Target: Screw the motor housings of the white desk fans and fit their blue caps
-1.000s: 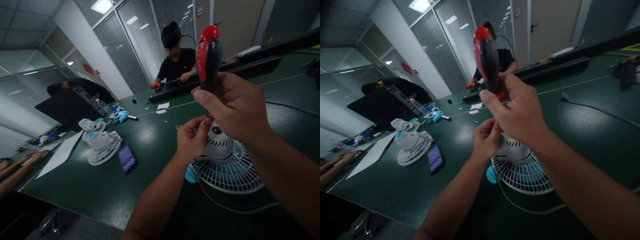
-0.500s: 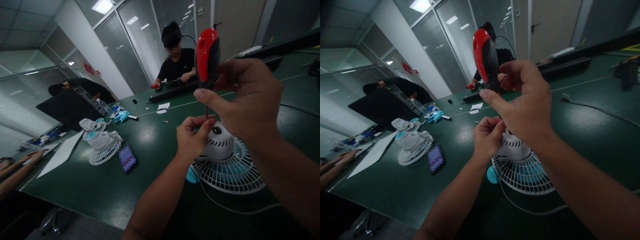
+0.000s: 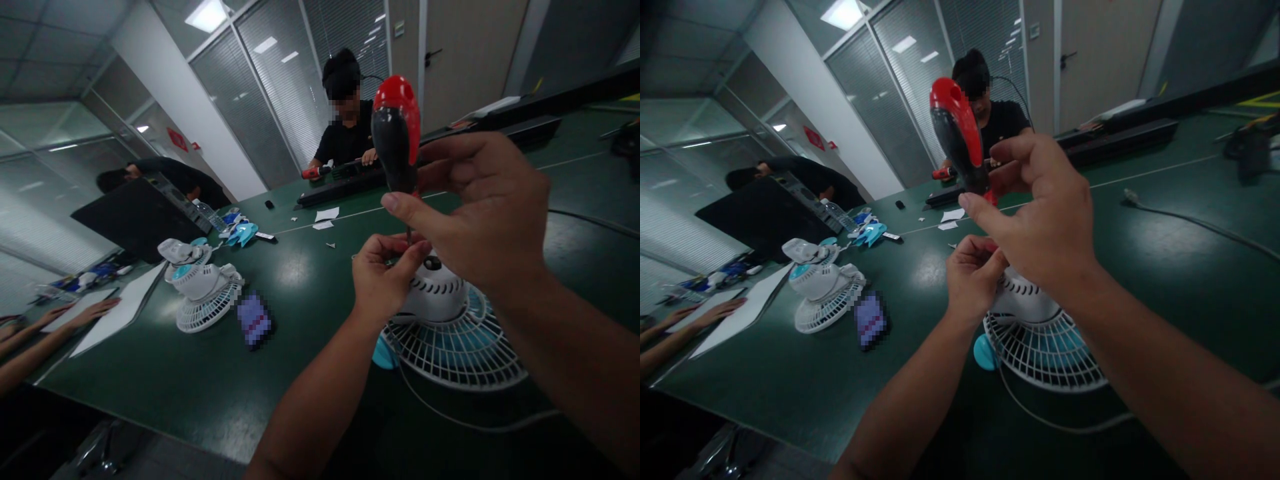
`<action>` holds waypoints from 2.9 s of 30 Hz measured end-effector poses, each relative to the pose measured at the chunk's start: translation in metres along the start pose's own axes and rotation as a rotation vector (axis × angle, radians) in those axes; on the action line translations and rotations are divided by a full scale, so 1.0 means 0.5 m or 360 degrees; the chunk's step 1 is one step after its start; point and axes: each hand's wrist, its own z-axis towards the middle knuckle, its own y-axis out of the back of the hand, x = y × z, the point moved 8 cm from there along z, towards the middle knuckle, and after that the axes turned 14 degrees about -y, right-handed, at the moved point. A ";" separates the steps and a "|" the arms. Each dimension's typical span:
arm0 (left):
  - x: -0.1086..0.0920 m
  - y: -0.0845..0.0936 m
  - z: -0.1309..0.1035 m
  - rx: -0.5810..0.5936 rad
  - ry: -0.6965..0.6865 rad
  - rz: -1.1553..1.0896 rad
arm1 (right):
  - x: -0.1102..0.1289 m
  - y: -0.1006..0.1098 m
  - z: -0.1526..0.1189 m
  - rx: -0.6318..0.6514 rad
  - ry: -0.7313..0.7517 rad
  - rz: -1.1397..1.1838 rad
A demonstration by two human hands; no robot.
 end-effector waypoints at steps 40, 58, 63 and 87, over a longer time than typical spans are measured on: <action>0.002 0.006 -0.002 0.0071 -0.0174 0.0081 | 0.004 -0.015 -0.005 0.0207 -0.0027 -0.0194; 0.010 0.001 -0.010 0.0361 -0.0316 0.0278 | -0.011 -0.034 -0.006 0.0433 -0.0148 -0.0123; 0.007 0.000 -0.008 0.0300 -0.0284 0.0174 | -0.011 -0.024 0.000 0.0322 -0.0146 -0.0129; -0.008 -0.004 0.000 0.0038 -0.0131 -0.0055 | -0.010 0.003 0.005 0.0025 0.0034 0.0027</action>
